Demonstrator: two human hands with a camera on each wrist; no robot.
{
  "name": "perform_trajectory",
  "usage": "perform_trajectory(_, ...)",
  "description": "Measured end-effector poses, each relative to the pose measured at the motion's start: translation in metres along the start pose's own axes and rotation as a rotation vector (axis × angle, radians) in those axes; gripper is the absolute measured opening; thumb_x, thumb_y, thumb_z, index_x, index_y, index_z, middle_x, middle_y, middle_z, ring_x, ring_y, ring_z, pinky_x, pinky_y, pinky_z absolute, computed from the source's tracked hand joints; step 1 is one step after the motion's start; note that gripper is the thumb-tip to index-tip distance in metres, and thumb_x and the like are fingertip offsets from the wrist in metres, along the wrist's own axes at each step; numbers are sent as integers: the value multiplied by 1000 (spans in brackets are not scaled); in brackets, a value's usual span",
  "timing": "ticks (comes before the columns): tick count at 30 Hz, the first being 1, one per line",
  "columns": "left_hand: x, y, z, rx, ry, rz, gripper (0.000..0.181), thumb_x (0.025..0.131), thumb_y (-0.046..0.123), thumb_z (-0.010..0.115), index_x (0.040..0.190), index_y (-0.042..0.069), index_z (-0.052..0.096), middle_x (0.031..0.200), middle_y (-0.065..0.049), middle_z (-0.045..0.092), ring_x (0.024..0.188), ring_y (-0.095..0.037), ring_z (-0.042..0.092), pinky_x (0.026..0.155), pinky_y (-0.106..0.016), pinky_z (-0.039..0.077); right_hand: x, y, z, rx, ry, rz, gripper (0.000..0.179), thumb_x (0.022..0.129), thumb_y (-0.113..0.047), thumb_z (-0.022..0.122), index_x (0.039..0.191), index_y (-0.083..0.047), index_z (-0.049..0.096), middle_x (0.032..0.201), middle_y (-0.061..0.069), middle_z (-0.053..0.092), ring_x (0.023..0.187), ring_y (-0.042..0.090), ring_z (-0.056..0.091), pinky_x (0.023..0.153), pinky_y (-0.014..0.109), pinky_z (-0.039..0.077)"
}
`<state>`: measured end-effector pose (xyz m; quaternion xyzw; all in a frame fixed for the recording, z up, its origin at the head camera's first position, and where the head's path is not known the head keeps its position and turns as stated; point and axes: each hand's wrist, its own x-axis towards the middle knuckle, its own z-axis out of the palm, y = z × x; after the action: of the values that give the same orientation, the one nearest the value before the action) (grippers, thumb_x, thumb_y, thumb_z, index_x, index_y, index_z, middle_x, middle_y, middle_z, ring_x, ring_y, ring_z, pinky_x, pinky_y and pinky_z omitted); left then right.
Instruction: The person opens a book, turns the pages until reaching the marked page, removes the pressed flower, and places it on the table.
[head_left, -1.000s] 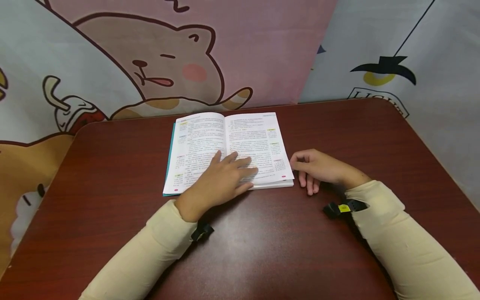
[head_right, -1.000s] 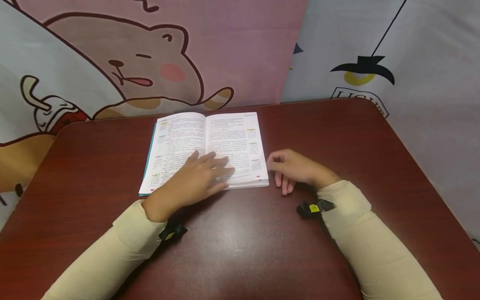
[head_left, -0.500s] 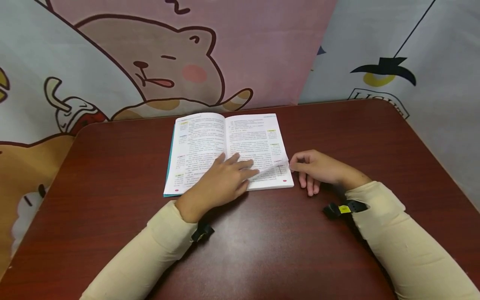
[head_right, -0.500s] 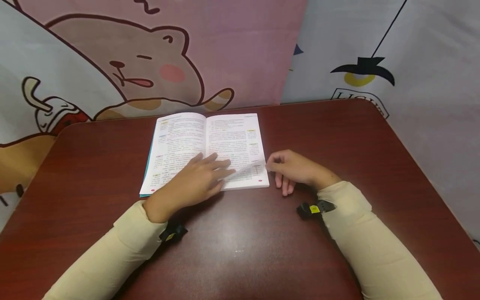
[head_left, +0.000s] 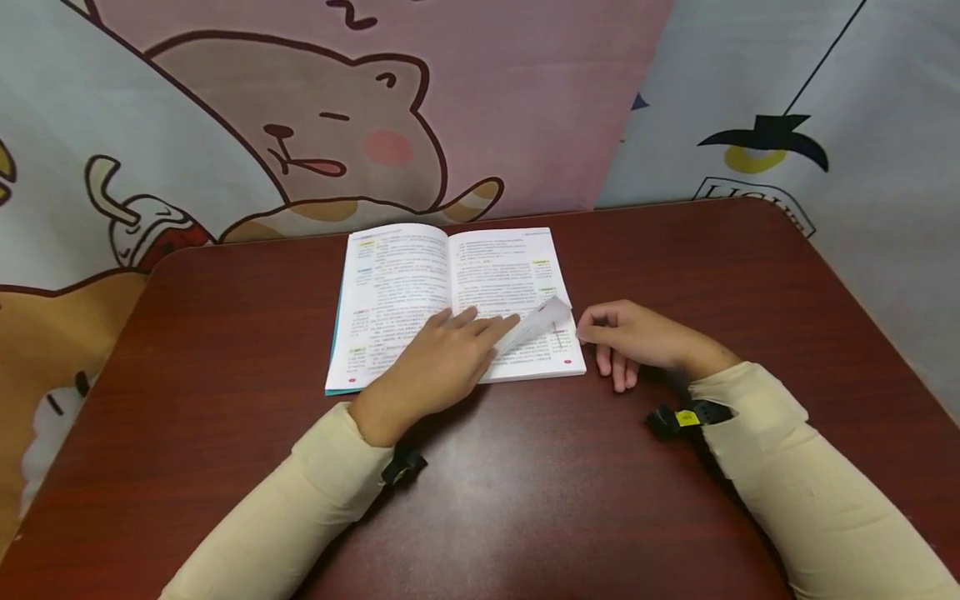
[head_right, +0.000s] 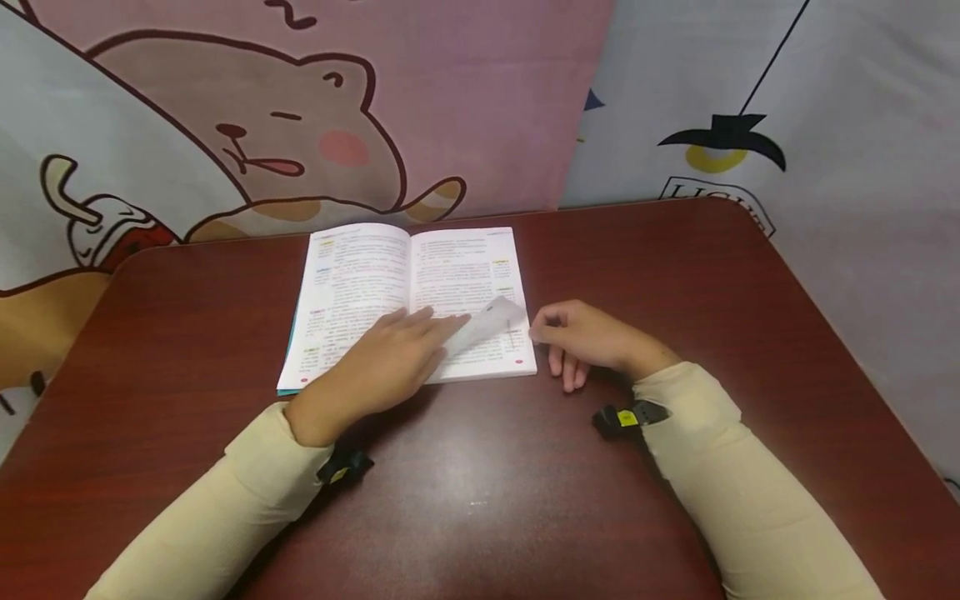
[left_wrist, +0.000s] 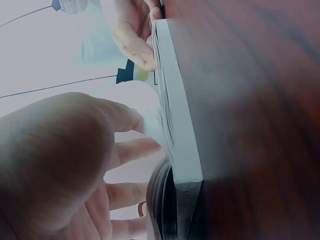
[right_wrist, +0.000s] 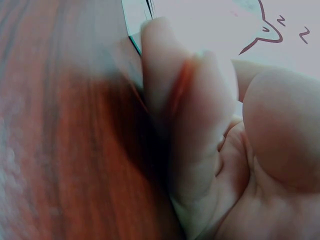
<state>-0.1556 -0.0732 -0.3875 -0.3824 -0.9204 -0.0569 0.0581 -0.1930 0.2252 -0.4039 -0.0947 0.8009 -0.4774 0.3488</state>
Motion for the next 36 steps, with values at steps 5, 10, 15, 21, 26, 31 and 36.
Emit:
perform_trajectory(5, 0, -1, -1, -16, 58, -4, 69, 98, 18, 59, 159, 25, 27, 149, -7, 54, 131, -28, 57, 102, -53, 48, 1, 0, 0, -4, 3, 0, 26, 105, -25, 50, 109, 0, 56, 63, 10, 61, 43, 22, 64, 42, 37, 53)
perform_trajectory(10, 2, -1, -1, 17, 88, -5, 77, 97, 16, 61, 161, 28, 20, 162, -9, 34, 143, -30, 43, 106, -53, 45, 2, 1, 0, -11, 8, 2, 24, 105, -25, 49, 109, -2, 57, 63, 10, 62, 43, 23, 64, 43, 38, 54)
perform_trajectory(15, 2, -1, -1, 56, 106, 6, 72, 97, 11, 55, 160, 29, 25, 168, -8, 17, 154, -30, 21, 118, -57, 31, 3, 2, 0, -19, 14, 5, 25, 105, -25, 50, 109, -2, 57, 62, 11, 61, 43, 24, 64, 43, 39, 54)
perform_trajectory(21, 1, -2, -2, 51, 75, 41, 65, 93, 0, 53, 151, 28, 46, 170, -3, 13, 158, -28, 2, 125, -54, 12, 2, 1, 1, -17, 13, 8, 25, 104, -25, 50, 109, -1, 57, 62, 11, 61, 43, 24, 64, 43, 39, 54)
perform_trajectory(26, 1, -2, -4, 70, 57, 40, 55, 94, 3, 53, 142, 30, 58, 169, -4, 18, 158, -27, 2, 126, -54, 3, 2, 1, 2, -12, 15, 5, 24, 104, -24, 50, 109, -1, 57, 62, 10, 61, 43, 23, 64, 43, 38, 54)
perform_trajectory(31, 0, -4, -4, 126, 83, 18, 50, 94, 8, 54, 141, 25, 59, 166, -6, 27, 157, -27, 11, 126, -52, 3, 3, 1, 1, -13, 13, -5, 24, 105, -25, 50, 109, -2, 57, 62, 10, 61, 43, 23, 64, 43, 39, 54)
perform_trajectory(36, 0, -4, -3, 126, 86, -8, 47, 96, 16, 58, 143, 19, 57, 162, -8, 36, 155, -27, 19, 127, -48, 6, 3, 0, 1, -10, 10, -6, 25, 105, -26, 50, 108, -2, 56, 62, 10, 61, 43, 23, 64, 43, 39, 54)
